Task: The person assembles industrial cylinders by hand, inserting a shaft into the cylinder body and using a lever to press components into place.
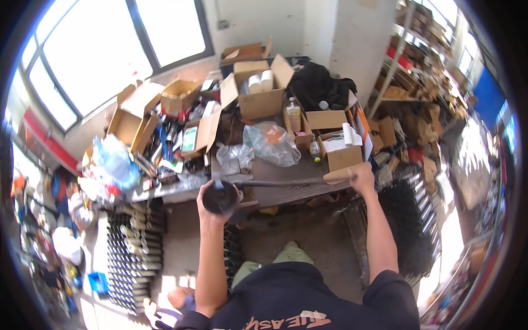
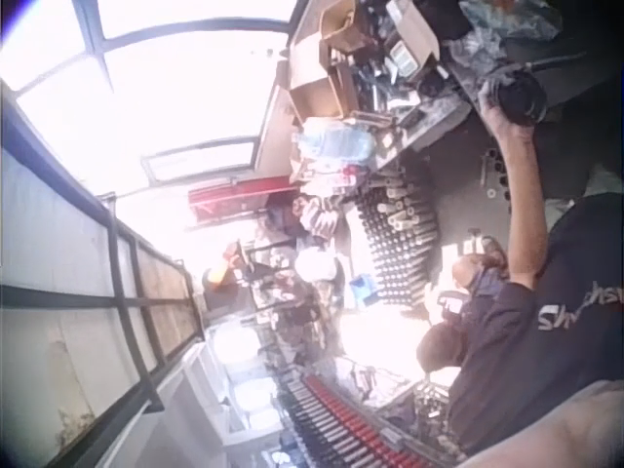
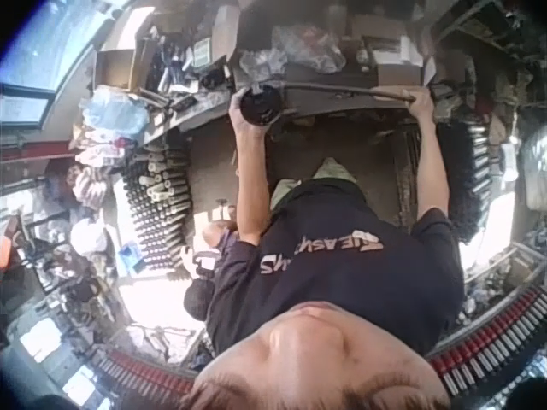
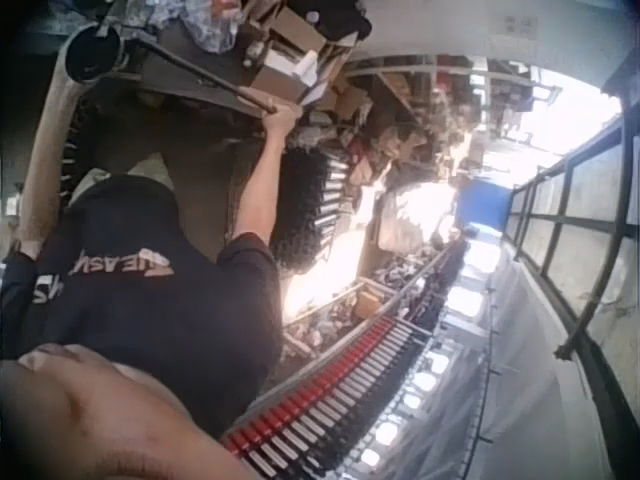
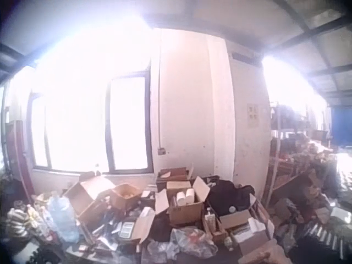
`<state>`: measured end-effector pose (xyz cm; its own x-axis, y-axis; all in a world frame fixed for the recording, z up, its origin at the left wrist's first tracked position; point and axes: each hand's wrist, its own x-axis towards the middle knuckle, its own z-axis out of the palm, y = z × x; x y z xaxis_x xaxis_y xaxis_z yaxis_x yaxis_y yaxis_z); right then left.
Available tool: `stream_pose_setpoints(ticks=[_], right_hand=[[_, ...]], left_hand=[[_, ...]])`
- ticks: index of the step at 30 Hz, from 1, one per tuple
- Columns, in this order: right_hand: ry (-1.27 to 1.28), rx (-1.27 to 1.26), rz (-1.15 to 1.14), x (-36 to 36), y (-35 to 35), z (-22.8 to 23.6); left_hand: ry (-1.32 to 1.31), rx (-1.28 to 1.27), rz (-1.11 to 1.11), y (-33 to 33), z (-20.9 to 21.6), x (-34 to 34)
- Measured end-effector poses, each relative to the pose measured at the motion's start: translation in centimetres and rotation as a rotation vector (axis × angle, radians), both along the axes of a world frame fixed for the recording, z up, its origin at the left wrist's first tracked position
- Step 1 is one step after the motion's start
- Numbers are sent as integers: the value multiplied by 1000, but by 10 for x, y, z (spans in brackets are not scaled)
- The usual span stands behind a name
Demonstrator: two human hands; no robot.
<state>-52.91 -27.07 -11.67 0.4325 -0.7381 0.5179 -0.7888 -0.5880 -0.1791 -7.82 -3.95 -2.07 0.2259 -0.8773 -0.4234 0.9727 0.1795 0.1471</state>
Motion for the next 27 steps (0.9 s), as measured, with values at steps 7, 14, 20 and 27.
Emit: stream_pose_setpoints(ticks=[7, 14, 20, 27], right_hand=[[-201, 1124, -222, -2, 186, -188], [-257, 1200, -392, 101, 165, -244], [-211, 1210, -464, 184, 142, -203], [-821, 1609, -267, 206, 130, -273]], left_hand=[[-364, -449, -9, 23, 17, -61], [-444, -492, -5, 11, 30, -67], [-729, 73, 27, 39, 49, -46], [-860, 220, 124, 54, 49, -36]])
